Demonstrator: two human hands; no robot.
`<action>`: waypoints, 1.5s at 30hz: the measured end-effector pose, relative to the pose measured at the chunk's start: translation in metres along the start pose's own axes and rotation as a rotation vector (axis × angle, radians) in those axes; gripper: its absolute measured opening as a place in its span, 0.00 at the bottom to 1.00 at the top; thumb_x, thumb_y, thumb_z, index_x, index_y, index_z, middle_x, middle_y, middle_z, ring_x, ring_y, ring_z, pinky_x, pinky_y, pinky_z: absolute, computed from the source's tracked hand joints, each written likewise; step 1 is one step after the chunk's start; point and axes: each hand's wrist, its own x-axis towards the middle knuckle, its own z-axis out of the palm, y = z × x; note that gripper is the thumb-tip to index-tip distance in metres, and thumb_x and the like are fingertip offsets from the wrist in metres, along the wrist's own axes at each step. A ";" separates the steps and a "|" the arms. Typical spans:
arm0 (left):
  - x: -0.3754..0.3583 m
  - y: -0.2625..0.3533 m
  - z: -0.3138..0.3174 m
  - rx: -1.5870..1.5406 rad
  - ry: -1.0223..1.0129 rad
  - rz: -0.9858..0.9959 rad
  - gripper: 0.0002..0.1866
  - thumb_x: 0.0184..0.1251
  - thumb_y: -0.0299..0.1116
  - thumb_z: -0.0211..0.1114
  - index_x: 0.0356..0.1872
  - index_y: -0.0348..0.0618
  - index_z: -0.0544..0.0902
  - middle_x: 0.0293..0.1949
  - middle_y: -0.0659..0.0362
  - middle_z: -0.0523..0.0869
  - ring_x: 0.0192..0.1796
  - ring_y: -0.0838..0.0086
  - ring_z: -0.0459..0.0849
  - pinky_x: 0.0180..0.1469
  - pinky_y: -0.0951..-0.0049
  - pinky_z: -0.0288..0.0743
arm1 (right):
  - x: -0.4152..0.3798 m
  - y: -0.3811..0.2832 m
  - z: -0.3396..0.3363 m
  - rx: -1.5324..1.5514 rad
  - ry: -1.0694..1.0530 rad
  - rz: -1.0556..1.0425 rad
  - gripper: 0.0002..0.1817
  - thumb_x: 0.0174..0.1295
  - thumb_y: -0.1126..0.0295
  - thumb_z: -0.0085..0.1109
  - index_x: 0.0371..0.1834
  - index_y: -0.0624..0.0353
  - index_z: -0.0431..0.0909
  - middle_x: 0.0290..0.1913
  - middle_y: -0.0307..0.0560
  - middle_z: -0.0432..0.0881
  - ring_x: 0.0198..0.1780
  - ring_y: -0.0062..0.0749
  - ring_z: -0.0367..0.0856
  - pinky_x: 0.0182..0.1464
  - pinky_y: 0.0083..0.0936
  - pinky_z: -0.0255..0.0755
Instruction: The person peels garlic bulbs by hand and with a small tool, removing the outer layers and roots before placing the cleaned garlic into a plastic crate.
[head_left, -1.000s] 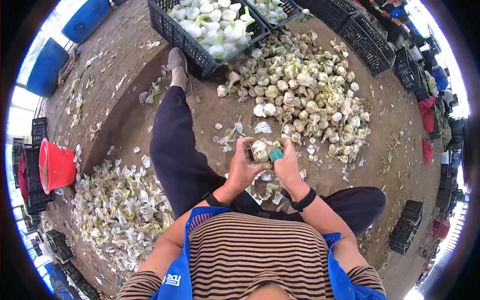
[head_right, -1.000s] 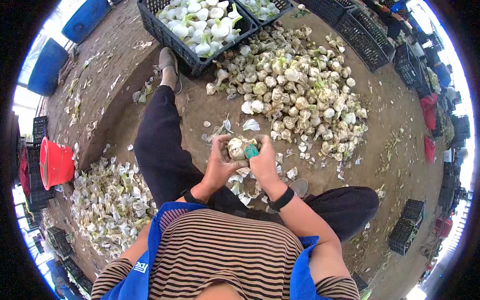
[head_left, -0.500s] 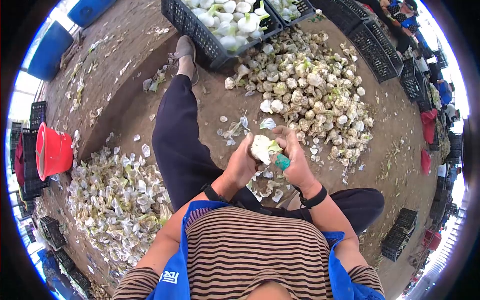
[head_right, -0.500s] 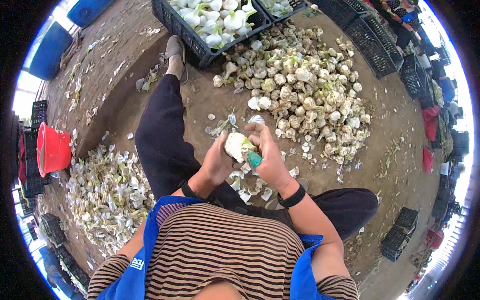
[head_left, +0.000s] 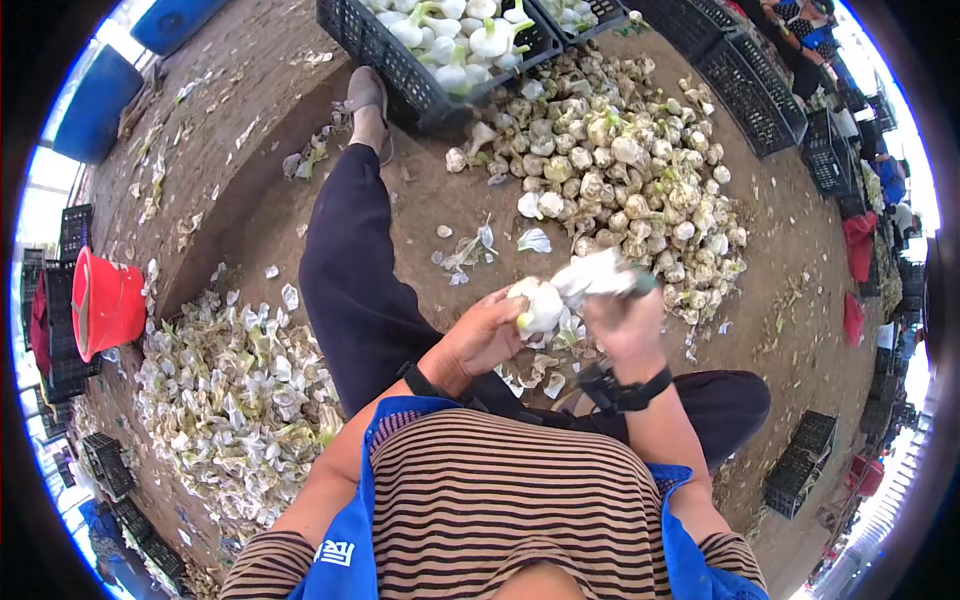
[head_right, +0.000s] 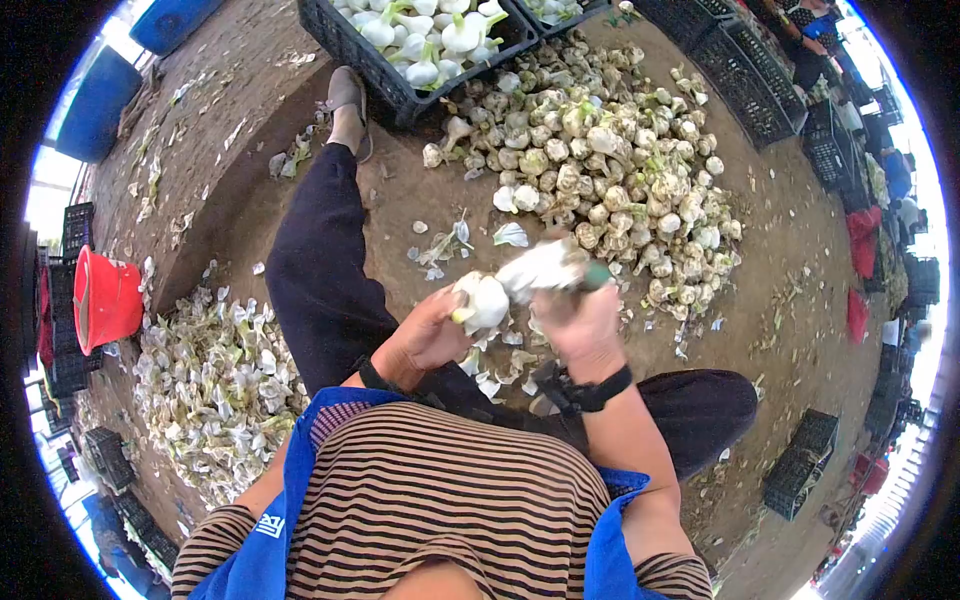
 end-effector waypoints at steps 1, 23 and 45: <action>-0.002 0.002 -0.002 0.003 -0.073 -0.069 0.28 0.61 0.43 0.66 0.58 0.39 0.68 0.52 0.59 0.78 0.54 0.72 0.76 0.58 0.68 0.70 | 0.005 -0.028 -0.017 0.150 -0.164 0.041 0.16 0.57 0.72 0.52 0.49 0.64 0.73 0.39 0.48 0.80 0.40 0.27 0.81 0.37 0.18 0.78; 0.007 -0.003 -0.009 0.225 0.414 0.155 0.19 0.67 0.33 0.58 0.57 0.45 0.67 0.52 0.60 0.75 0.54 0.71 0.73 0.55 0.64 0.67 | 0.020 0.031 -0.010 -2.209 -0.446 -0.778 0.13 0.45 0.79 0.56 0.37 0.60 0.77 0.32 0.52 0.80 0.37 0.46 0.80 0.38 0.33 0.74; 0.013 -0.006 0.004 1.529 0.315 0.254 0.37 0.41 0.18 0.70 0.57 0.42 0.64 0.46 0.48 0.78 0.50 0.54 0.78 0.51 0.65 0.72 | 0.003 0.005 -0.035 -1.439 -0.271 -0.274 0.09 0.52 0.73 0.61 0.37 0.61 0.80 0.34 0.53 0.83 0.35 0.44 0.82 0.39 0.29 0.74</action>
